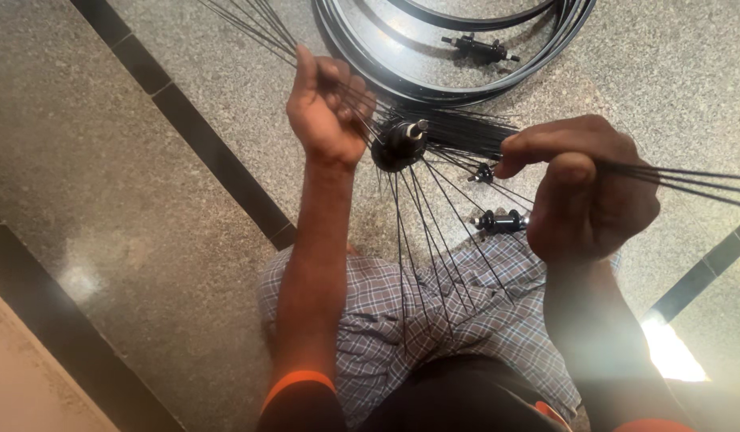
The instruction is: The person sits on the floor and inserts bicycle spokes into the hub, arranging them by hand. The person continues to add and adjust spokes around the hub while a rim lies nearby.
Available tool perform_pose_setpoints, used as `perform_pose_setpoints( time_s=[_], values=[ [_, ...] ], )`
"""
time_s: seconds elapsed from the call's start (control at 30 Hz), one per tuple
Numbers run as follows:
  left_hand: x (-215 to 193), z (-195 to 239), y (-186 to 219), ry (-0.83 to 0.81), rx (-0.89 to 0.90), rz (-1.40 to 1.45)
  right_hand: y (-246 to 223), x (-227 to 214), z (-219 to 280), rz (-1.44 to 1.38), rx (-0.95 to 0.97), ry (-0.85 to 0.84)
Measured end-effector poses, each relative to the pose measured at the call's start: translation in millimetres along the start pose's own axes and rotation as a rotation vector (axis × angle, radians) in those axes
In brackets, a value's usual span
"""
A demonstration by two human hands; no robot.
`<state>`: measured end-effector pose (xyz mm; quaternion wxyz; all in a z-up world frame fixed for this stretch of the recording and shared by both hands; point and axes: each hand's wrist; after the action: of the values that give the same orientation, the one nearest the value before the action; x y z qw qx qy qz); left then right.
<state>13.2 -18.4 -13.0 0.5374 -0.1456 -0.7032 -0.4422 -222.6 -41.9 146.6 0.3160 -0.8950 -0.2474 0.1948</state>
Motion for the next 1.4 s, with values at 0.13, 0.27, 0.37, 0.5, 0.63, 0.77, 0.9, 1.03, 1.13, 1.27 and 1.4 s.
perform_pose_setpoints(
  time_s=[0.13, 0.27, 0.37, 0.5, 0.63, 0.77, 0.9, 1.03, 1.13, 1.27, 1.4],
  values=[
    [0.8, 0.4, 1.4, 0.04, -0.002, -0.008, 11.3, 3.9, -7.0, -0.061, -0.012, 0.041],
    [0.8, 1.2, 1.5, 0.028, 0.013, -0.017, 11.1, 1.8, -6.6, -0.034, 0.032, 0.037],
    [0.4, 0.3, 0.7, 0.011, 0.027, -0.004, 7.9, 1.3, -7.4, -0.018, 0.052, 0.025],
    [-0.7, -1.1, -1.1, -0.015, 0.028, 0.021, 14.3, 5.9, -10.5, -0.061, 0.056, 0.041],
    [0.6, -0.2, -3.3, -0.025, 0.03, 0.028, 21.5, 7.2, -7.5, -0.041, 0.166, -0.039],
    [1.8, 0.7, -3.0, -0.011, 0.03, 0.033, 30.3, 2.9, -6.3, -0.023, 0.198, -0.092],
    [0.7, 0.5, -2.9, -0.011, 0.071, -0.013, 41.8, -4.5, -4.3, -0.073, 0.214, -0.075],
    [2.0, -0.7, -4.2, 0.013, 0.058, -0.01, 50.2, -12.6, -4.3, -0.164, 0.234, -0.077],
    [2.4, -1.6, -4.1, 0.006, 0.06, 0.003, 53.1, -18.8, -7.1, -0.245, 0.277, -0.099],
    [0.8, -0.7, -4.4, 0.028, 0.062, 0.0, 57.7, -21.6, -9.0, -0.309, 0.315, -0.101],
    [0.2, -0.8, -5.8, 0.064, 0.034, -0.016, 62.5, -20.0, -10.9, -0.176, 0.291, -0.147]
  ],
)
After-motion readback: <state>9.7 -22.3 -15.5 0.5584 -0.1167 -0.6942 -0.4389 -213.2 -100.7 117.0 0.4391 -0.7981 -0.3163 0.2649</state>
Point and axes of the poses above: each hand's wrist, its own z-axis away from the middle knuckle, its own x-axis out of the palm, y = z × x, and after that the axes turned 10 degrees about -z, right-handed
